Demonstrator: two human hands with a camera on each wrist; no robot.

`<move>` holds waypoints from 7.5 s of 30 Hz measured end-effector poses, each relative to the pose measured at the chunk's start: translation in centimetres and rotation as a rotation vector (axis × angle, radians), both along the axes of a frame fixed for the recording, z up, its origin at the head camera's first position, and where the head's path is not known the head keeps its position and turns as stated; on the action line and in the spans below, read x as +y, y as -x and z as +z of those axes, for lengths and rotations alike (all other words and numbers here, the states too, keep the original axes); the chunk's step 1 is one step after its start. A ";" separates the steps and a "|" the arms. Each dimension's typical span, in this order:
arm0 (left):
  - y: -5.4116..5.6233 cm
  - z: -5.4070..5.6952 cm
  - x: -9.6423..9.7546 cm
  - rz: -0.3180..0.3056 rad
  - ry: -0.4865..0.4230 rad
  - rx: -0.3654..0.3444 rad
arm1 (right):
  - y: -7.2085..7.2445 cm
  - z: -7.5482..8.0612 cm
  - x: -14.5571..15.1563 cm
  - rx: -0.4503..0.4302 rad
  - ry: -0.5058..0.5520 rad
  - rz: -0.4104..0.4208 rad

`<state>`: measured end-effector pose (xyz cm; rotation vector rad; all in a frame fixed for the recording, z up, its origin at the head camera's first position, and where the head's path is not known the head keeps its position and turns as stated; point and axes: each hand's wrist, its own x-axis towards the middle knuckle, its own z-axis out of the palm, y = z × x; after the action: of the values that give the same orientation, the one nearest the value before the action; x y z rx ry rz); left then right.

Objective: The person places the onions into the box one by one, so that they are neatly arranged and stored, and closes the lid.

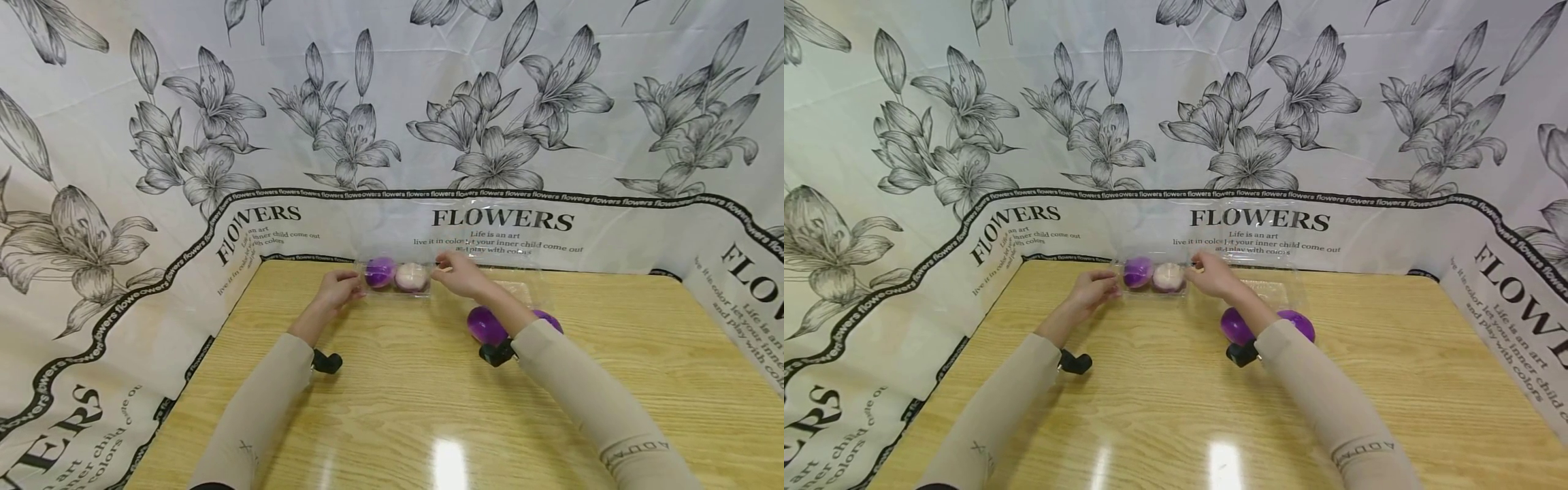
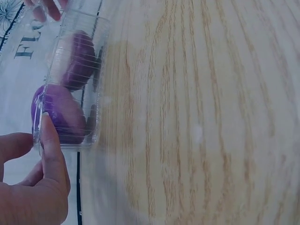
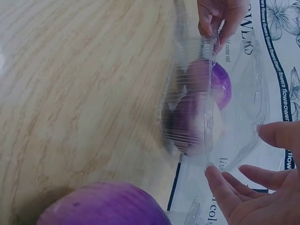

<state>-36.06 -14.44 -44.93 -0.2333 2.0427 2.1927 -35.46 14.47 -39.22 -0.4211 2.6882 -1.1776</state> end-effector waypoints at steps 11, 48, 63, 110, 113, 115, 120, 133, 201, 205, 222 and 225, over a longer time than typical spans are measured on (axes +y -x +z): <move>-0.4 -0.1 -0.9 -0.037 0.029 -0.007 | -0.5 -0.5 -0.6 -0.005 -0.057 -0.009; -2.2 -0.2 -1.2 -0.126 0.063 0.006 | -0.7 -2.6 -1.4 -0.072 0.012 -0.004; -2.5 -0.7 -0.5 -0.099 0.069 0.066 | -1.2 -2.6 -1.9 -0.184 0.190 -0.035; -2.0 -0.6 -0.4 -0.093 0.090 0.048 | -1.2 -3.0 -1.6 -0.173 0.203 -0.093; -1.9 -0.7 -0.3 -0.092 0.091 0.051 | -1.3 -3.0 -1.6 -0.182 0.217 -0.105; -1.8 -0.9 -0.3 -0.090 0.086 0.048 | -1.3 -2.9 -1.5 -0.187 0.223 -0.109; -2.0 -0.9 -0.2 -0.098 0.077 0.020 | -1.7 -2.8 -1.4 -0.185 0.207 -0.105; -3.2 1.2 -2.1 -0.130 0.185 0.025 | -3.2 -1.1 -0.2 -0.039 -0.069 -0.047; -4.8 4.9 12.9 -0.297 0.459 0.390 | -11.3 -0.6 17.0 0.334 -0.222 -0.069; -4.5 4.6 13.8 -0.329 0.447 0.371 | -11.4 -1.4 17.3 0.292 -0.210 -0.097; -3.6 3.3 17.6 -0.368 0.194 0.135 | -10.3 -3.7 18.2 0.051 -0.066 -0.116; -3.3 2.7 18.2 -0.358 0.162 0.096 | -10.2 -4.1 18.1 0.008 -0.026 -0.122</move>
<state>-32.73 3.77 -42.24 0.2120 2.1168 1.8601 -25.24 32.60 -43.28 -0.2618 2.7678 -1.1735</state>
